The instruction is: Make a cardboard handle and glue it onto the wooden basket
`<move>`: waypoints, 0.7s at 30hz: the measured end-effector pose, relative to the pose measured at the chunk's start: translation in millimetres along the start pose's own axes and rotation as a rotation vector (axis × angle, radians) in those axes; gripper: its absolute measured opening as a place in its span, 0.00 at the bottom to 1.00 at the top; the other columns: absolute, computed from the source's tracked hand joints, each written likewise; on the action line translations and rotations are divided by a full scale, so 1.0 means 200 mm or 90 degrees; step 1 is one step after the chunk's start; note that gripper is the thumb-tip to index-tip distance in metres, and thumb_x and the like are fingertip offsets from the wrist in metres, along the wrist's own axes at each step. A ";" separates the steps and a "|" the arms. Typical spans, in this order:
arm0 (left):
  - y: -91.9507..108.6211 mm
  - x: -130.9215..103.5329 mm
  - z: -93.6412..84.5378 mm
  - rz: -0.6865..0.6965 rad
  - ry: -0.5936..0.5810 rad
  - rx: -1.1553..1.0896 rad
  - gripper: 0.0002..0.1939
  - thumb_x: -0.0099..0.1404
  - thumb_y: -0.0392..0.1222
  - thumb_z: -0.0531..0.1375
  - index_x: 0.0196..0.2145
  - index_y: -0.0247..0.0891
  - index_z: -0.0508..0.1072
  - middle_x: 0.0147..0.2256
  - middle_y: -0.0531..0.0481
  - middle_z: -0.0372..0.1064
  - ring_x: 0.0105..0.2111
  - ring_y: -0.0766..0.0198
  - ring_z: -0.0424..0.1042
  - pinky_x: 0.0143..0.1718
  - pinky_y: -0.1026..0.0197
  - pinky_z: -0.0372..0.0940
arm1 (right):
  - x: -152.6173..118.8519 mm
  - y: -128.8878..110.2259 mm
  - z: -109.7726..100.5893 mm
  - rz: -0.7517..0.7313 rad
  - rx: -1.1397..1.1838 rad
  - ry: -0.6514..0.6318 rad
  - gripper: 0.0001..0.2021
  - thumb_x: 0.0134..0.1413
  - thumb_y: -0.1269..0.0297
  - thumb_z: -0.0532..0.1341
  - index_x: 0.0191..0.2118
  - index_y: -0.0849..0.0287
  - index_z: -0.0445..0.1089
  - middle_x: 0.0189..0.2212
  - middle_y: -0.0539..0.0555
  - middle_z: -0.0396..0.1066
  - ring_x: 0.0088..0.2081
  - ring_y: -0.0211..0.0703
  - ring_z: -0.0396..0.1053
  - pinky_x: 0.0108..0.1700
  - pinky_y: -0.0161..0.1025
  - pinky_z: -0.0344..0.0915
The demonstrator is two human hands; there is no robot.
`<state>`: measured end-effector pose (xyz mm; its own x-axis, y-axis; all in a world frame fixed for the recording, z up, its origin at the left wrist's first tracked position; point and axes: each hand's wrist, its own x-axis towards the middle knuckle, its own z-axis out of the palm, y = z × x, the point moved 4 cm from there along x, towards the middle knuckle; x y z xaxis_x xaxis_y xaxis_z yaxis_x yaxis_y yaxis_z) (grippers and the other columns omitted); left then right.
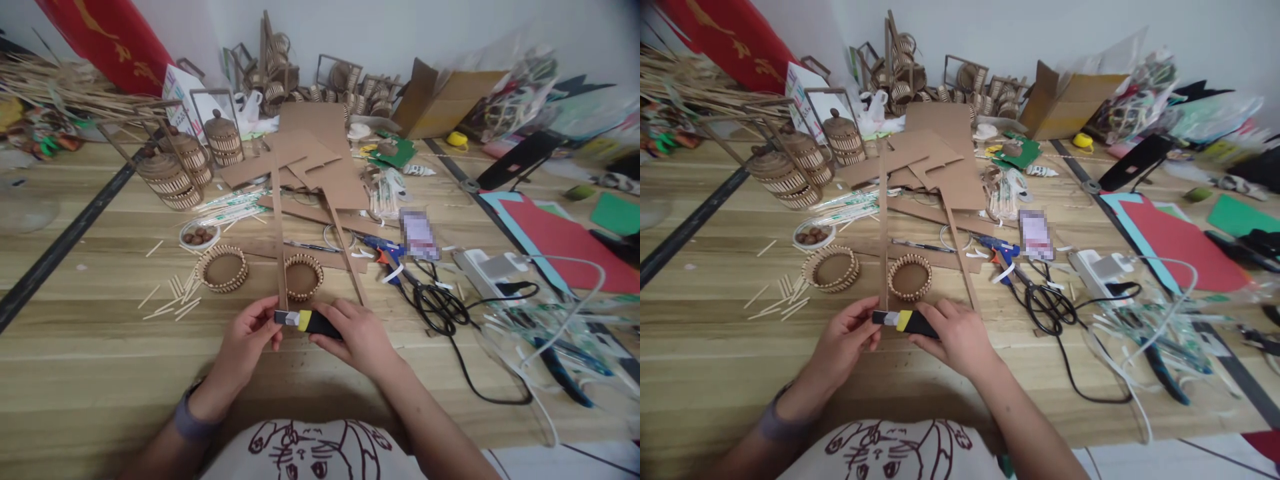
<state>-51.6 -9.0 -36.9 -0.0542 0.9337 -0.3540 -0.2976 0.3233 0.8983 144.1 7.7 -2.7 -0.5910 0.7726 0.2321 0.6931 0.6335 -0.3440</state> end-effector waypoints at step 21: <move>0.01 -0.01 0.00 -0.018 0.014 -0.002 0.26 0.48 0.45 0.71 0.44 0.31 0.76 0.22 0.56 0.69 0.18 0.72 0.62 0.17 0.68 0.55 | -0.02 0.05 -0.01 0.022 -0.006 -0.011 0.21 0.65 0.48 0.58 0.53 0.59 0.71 0.34 0.56 0.74 0.34 0.48 0.73 0.34 0.40 0.65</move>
<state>-51.9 -9.4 -34.6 -0.0669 0.9204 -0.3851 -0.3016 0.3493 0.8872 154.7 11.5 -4.5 -0.5738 0.7930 0.2048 0.7167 0.6072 -0.3429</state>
